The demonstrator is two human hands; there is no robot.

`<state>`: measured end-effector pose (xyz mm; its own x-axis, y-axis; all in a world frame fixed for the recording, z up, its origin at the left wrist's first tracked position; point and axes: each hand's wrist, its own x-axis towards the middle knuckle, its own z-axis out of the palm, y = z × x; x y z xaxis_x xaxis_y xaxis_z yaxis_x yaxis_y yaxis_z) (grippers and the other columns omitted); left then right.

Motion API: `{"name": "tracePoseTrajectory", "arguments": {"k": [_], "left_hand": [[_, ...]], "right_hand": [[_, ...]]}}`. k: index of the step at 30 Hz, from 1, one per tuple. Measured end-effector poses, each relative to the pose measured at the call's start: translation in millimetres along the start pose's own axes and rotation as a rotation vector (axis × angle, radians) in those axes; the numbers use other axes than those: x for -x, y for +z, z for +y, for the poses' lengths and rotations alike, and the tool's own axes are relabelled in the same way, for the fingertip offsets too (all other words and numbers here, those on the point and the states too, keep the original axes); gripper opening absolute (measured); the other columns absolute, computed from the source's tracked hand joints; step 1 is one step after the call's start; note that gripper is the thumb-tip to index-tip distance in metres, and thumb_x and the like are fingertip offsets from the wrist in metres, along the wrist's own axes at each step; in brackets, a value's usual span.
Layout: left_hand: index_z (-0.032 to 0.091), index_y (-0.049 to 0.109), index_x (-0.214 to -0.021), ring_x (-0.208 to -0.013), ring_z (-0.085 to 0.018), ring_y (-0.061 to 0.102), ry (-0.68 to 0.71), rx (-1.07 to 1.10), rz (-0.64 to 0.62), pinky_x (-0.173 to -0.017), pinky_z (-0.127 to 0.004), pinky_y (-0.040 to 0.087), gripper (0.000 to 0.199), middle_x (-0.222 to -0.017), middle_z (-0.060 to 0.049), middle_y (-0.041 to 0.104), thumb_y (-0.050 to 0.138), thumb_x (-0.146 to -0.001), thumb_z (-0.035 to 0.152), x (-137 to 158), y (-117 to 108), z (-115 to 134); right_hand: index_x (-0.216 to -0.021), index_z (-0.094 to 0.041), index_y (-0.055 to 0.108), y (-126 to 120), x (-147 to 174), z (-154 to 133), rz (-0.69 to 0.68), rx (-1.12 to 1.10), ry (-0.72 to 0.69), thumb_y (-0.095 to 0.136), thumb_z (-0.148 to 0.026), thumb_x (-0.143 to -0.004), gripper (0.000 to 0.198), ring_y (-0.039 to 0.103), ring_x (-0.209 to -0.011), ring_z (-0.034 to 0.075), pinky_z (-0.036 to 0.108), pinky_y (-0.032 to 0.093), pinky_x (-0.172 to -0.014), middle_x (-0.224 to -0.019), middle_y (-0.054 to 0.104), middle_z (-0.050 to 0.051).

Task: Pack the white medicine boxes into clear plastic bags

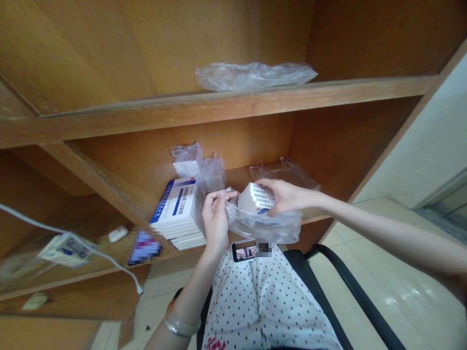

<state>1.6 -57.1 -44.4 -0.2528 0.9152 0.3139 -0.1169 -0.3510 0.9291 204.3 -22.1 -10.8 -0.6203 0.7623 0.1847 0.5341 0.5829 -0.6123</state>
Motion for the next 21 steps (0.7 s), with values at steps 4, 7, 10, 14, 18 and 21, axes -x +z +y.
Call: {"name": "tracePoseTrajectory", "arguments": {"k": [4, 7, 10, 14, 18, 21], "left_hand": [[0.019, 0.054, -0.085, -0.105, -0.018, 0.060, 0.036, 0.030, -0.088, -0.101, -0.037, 0.039, 0.012, -0.103, -0.006, 0.069, 0.053, -0.086, 0.031, 0.7, 2.4, 3.8], [0.019, 0.054, -0.084, -0.111, -0.018, 0.058, 0.032, 0.054, -0.159, -0.104, -0.038, 0.036, 0.011, -0.109, -0.007, 0.068, 0.054, -0.086, 0.030, 2.9, 3.4, 7.5], [0.019, 0.054, -0.085, -0.113, -0.019, 0.057, 0.020, 0.067, -0.190, -0.103, -0.038, 0.038, 0.012, -0.112, -0.007, 0.066, 0.055, -0.085, 0.031, 5.2, 4.0, 9.1], [0.019, 0.055, -0.085, -0.113, -0.020, 0.057, 0.025, 0.043, -0.198, -0.102, -0.037, 0.038, 0.013, -0.112, -0.007, 0.066, 0.055, -0.085, 0.032, 5.3, 2.5, 4.8], [0.018, 0.055, -0.081, -0.116, -0.019, 0.054, 0.020, 0.034, -0.182, -0.104, -0.037, 0.035, 0.014, -0.110, -0.008, 0.066, 0.053, -0.087, 0.031, 3.5, -2.8, -3.1], [0.019, 0.052, -0.078, -0.116, -0.019, 0.054, 0.012, 0.046, -0.152, -0.105, -0.038, 0.033, 0.015, -0.095, -0.007, 0.070, 0.053, -0.087, 0.031, 2.2, -7.6, -6.6]], "right_hand": [[-0.126, -0.020, 0.049, 0.9, -4.6, -11.6, -0.082, 0.189, -0.038, 0.074, -0.030, -0.054, 0.077, 0.058, -0.096, 0.029, 0.041, 0.046, -0.081, -0.111, 0.061, 0.011], [-0.124, -0.019, 0.051, 1.0, -10.9, -13.4, -0.144, 0.205, -0.041, 0.074, -0.032, -0.054, 0.075, 0.059, -0.090, 0.029, 0.039, 0.047, -0.073, -0.107, 0.062, 0.011], [-0.124, -0.020, 0.051, 2.0, -19.8, -9.6, -0.204, 0.156, -0.026, 0.075, -0.034, -0.053, 0.076, 0.061, -0.087, 0.028, 0.037, 0.048, -0.071, -0.104, 0.064, 0.009], [-0.127, -0.021, 0.050, 6.8, -32.8, -1.7, -0.219, 0.113, -0.004, 0.076, -0.035, -0.054, 0.079, 0.061, -0.091, 0.028, 0.036, 0.048, -0.076, -0.108, 0.064, 0.009], [-0.131, -0.023, 0.048, 8.5, -38.4, 6.0, -0.192, 0.082, -0.019, 0.076, -0.037, -0.056, 0.082, 0.058, -0.102, 0.029, 0.037, 0.047, -0.085, -0.118, 0.061, 0.008], [-0.137, -0.023, 0.041, 1.2, -32.4, 11.9, -0.198, 0.103, 0.006, 0.075, -0.043, -0.057, 0.088, 0.053, -0.113, 0.031, 0.039, 0.043, -0.094, -0.129, 0.054, 0.008]]}}
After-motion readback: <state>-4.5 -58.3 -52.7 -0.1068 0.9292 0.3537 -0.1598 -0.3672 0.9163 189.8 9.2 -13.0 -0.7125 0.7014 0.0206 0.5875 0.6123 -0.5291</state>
